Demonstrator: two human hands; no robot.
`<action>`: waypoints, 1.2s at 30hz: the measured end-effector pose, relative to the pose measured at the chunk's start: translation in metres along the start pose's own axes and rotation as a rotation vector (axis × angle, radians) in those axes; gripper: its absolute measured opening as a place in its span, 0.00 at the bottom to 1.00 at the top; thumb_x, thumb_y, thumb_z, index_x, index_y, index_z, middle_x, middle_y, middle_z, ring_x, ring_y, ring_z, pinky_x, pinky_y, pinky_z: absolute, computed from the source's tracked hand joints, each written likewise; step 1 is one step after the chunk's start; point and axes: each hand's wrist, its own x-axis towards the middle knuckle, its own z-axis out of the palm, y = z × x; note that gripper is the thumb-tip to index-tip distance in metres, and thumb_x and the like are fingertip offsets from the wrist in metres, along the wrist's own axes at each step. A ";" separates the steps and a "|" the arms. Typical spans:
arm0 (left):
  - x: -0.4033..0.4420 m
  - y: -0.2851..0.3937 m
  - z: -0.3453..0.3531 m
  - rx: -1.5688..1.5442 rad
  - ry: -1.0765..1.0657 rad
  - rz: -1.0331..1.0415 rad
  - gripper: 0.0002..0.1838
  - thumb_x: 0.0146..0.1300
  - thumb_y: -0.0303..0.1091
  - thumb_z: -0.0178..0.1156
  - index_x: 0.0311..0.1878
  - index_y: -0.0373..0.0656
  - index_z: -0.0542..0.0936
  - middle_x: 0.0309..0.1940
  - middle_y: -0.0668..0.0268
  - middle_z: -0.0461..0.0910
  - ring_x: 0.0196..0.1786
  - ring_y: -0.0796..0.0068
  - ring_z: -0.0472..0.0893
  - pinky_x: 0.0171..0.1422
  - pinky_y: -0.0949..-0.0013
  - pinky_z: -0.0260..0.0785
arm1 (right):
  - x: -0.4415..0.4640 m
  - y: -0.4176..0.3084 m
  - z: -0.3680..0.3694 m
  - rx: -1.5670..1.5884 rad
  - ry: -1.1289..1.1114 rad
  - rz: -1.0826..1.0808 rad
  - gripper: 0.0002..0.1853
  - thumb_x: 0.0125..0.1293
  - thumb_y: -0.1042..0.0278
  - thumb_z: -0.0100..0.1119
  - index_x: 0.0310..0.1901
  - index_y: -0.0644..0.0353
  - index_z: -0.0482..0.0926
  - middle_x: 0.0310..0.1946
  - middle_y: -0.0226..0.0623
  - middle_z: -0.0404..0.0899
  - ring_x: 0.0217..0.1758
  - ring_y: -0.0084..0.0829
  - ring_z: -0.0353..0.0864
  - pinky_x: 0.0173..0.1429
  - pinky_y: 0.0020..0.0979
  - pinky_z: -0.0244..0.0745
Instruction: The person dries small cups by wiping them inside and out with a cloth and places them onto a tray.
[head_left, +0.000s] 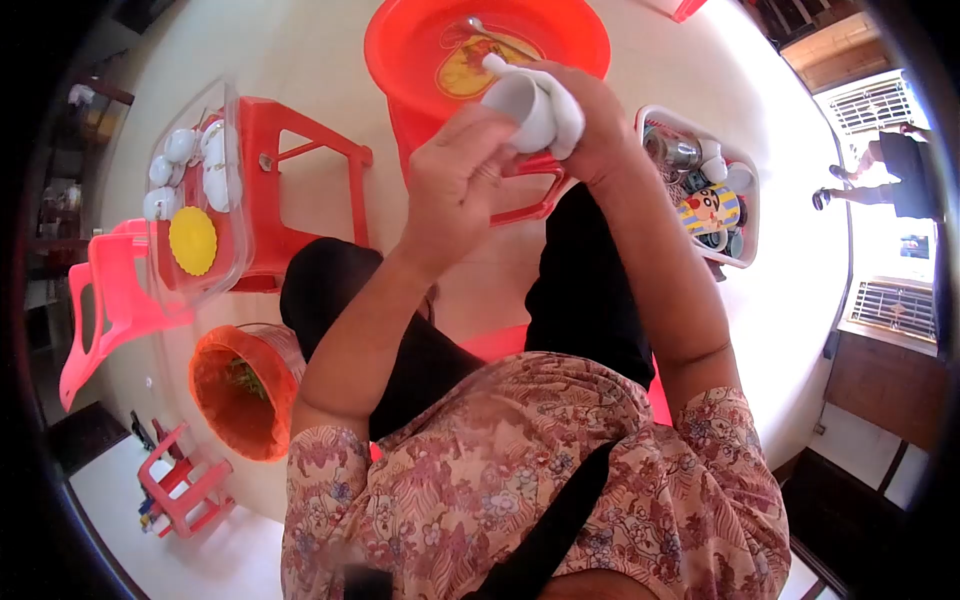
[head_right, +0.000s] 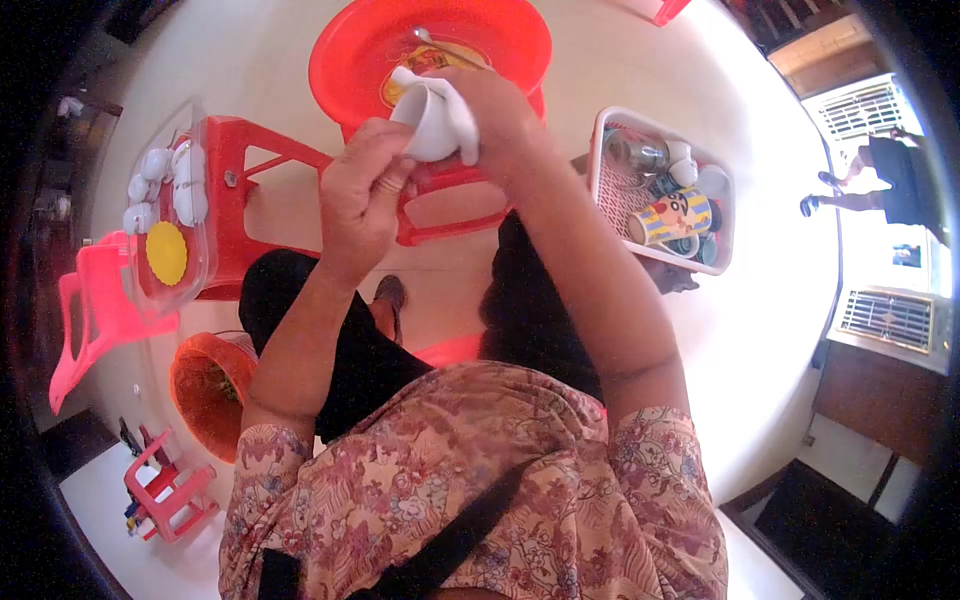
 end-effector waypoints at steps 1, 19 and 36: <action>0.000 0.000 0.000 0.001 0.026 -0.026 0.08 0.61 0.16 0.51 0.42 0.32 0.76 0.35 0.61 0.75 0.32 0.73 0.78 0.35 0.75 0.71 | -0.002 -0.002 0.004 0.025 0.078 0.035 0.13 0.58 0.64 0.60 0.41 0.64 0.77 0.33 0.44 0.80 0.34 0.37 0.81 0.39 0.34 0.75; 0.002 0.005 -0.009 0.050 -0.214 0.191 0.06 0.61 0.20 0.53 0.41 0.33 0.76 0.36 0.60 0.76 0.35 0.72 0.76 0.40 0.75 0.69 | -0.007 -0.006 -0.021 0.172 -0.232 0.137 0.21 0.56 0.67 0.62 0.52 0.61 0.75 0.38 0.35 0.80 0.38 0.25 0.79 0.42 0.26 0.73; 0.000 0.003 -0.011 -0.174 -0.089 -0.239 0.12 0.62 0.18 0.49 0.47 0.35 0.77 0.39 0.67 0.78 0.35 0.82 0.76 0.35 0.79 0.69 | -0.020 -0.009 0.029 -0.137 0.282 0.024 0.20 0.64 0.54 0.55 0.41 0.68 0.71 0.27 0.50 0.77 0.31 0.47 0.80 0.36 0.40 0.73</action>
